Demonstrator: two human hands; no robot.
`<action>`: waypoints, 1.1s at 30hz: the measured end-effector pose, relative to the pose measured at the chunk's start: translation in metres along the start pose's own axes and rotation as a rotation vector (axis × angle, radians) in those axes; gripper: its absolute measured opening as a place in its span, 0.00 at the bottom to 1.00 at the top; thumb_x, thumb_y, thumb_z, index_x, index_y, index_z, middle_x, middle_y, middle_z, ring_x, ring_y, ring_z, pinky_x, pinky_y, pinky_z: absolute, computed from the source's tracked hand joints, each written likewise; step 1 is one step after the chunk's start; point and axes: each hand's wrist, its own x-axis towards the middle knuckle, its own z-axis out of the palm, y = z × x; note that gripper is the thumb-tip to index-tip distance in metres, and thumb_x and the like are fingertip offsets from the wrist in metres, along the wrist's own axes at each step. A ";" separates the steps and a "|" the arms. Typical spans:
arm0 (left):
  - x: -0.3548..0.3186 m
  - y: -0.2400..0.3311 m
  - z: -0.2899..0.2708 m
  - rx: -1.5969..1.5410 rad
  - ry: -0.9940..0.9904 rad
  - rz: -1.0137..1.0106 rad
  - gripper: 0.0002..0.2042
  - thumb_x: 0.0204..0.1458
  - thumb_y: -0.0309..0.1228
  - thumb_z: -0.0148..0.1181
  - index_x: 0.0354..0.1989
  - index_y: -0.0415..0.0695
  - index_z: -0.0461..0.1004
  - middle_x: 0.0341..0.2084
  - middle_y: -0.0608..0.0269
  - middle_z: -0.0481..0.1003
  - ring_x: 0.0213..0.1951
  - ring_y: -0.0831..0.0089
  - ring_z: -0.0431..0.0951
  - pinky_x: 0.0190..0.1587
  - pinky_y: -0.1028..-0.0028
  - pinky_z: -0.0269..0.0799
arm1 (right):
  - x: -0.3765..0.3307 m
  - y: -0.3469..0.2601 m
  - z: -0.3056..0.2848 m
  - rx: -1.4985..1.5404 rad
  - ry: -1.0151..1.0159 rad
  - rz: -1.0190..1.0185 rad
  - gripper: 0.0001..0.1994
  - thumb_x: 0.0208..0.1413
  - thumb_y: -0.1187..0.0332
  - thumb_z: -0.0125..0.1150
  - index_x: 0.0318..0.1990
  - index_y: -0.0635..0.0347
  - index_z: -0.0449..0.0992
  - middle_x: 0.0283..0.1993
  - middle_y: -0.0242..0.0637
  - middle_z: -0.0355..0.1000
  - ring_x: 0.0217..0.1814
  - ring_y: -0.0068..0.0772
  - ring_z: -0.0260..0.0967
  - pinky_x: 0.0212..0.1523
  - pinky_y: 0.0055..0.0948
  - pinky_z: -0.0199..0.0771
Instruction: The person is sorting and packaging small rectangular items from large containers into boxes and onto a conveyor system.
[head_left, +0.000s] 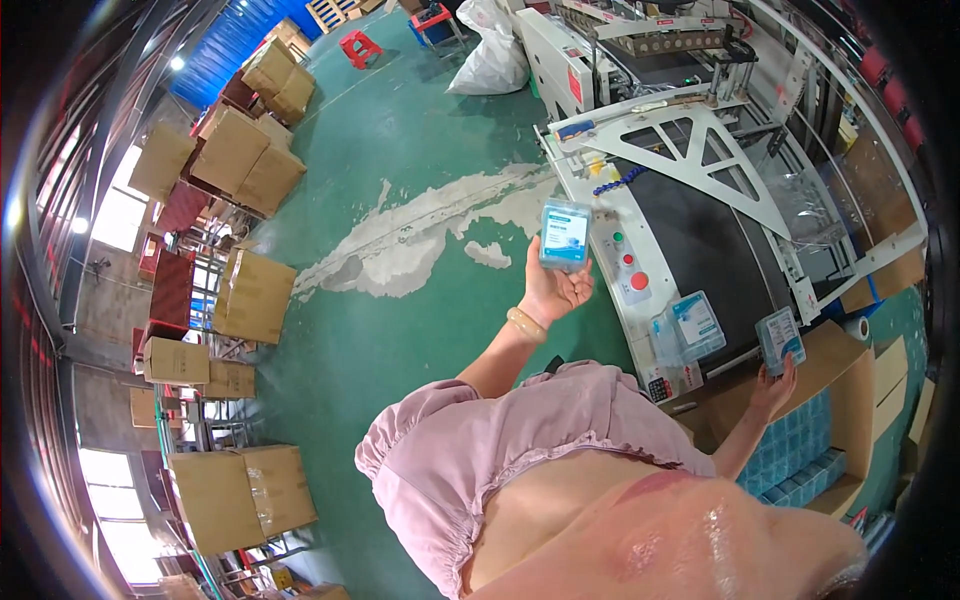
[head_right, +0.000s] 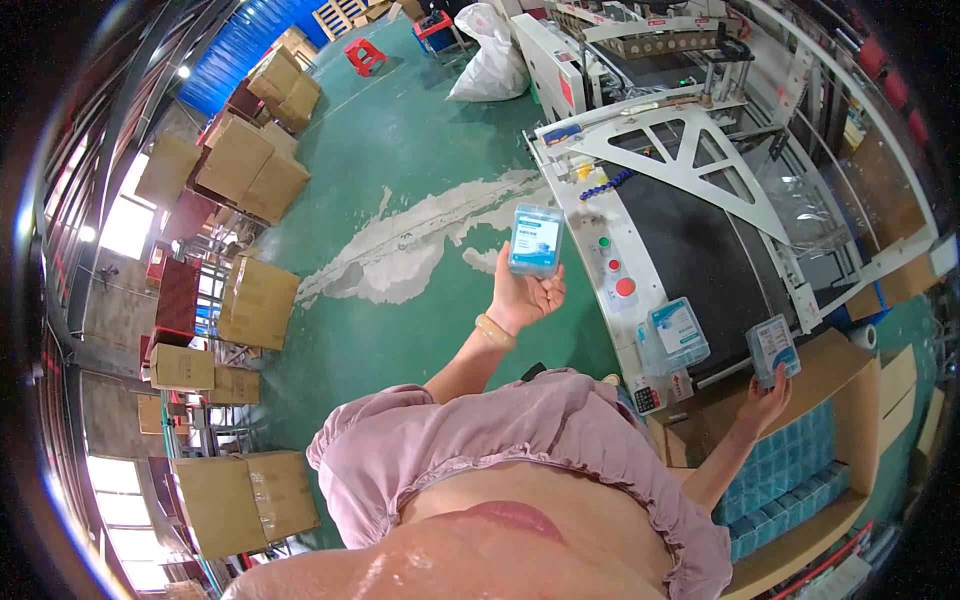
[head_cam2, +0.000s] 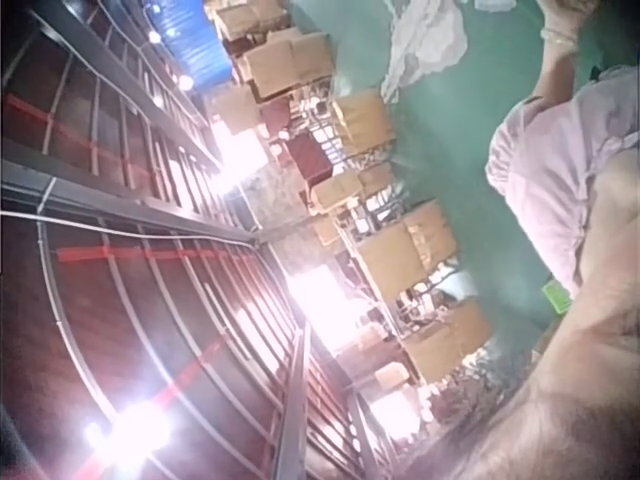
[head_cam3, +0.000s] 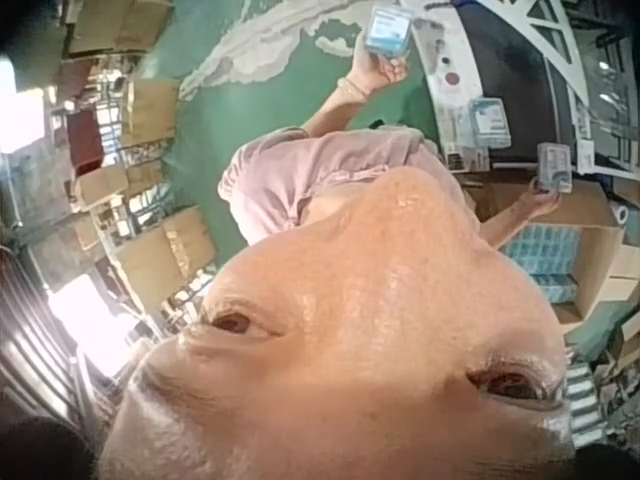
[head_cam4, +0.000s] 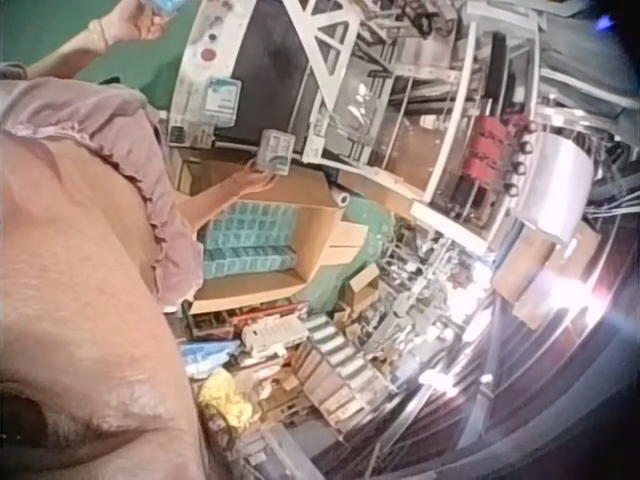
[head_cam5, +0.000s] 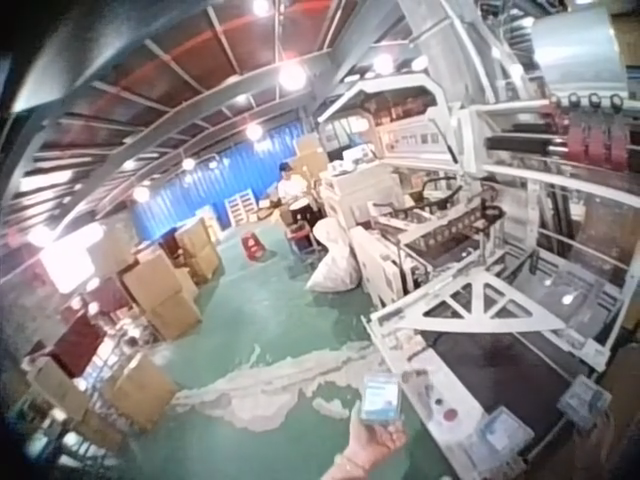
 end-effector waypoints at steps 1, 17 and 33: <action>0.001 0.001 0.001 0.015 0.001 0.022 0.36 0.43 0.67 0.39 0.44 0.44 0.66 0.32 0.57 0.71 0.28 0.65 0.68 0.32 0.70 0.64 | 0.002 0.002 0.000 -0.005 -0.011 0.003 0.23 0.46 0.58 0.61 0.50 0.53 0.67 0.48 0.32 0.66 0.45 0.31 0.62 0.39 0.28 0.62; 0.008 -0.018 0.008 0.013 0.045 -0.045 0.36 0.45 0.66 0.40 0.45 0.43 0.64 0.32 0.57 0.68 0.26 0.68 0.65 0.30 0.72 0.63 | -0.002 0.002 0.004 0.004 0.029 0.004 0.20 0.46 0.59 0.61 0.47 0.51 0.69 0.45 0.30 0.67 0.42 0.28 0.63 0.35 0.27 0.62; 0.009 -0.024 0.005 0.082 0.068 -0.051 0.37 0.46 0.66 0.38 0.45 0.41 0.64 0.32 0.56 0.68 0.27 0.69 0.65 0.29 0.73 0.64 | 0.010 0.015 -0.009 0.054 0.098 0.056 0.22 0.45 0.60 0.60 0.49 0.54 0.68 0.48 0.33 0.65 0.50 0.32 0.61 0.43 0.35 0.62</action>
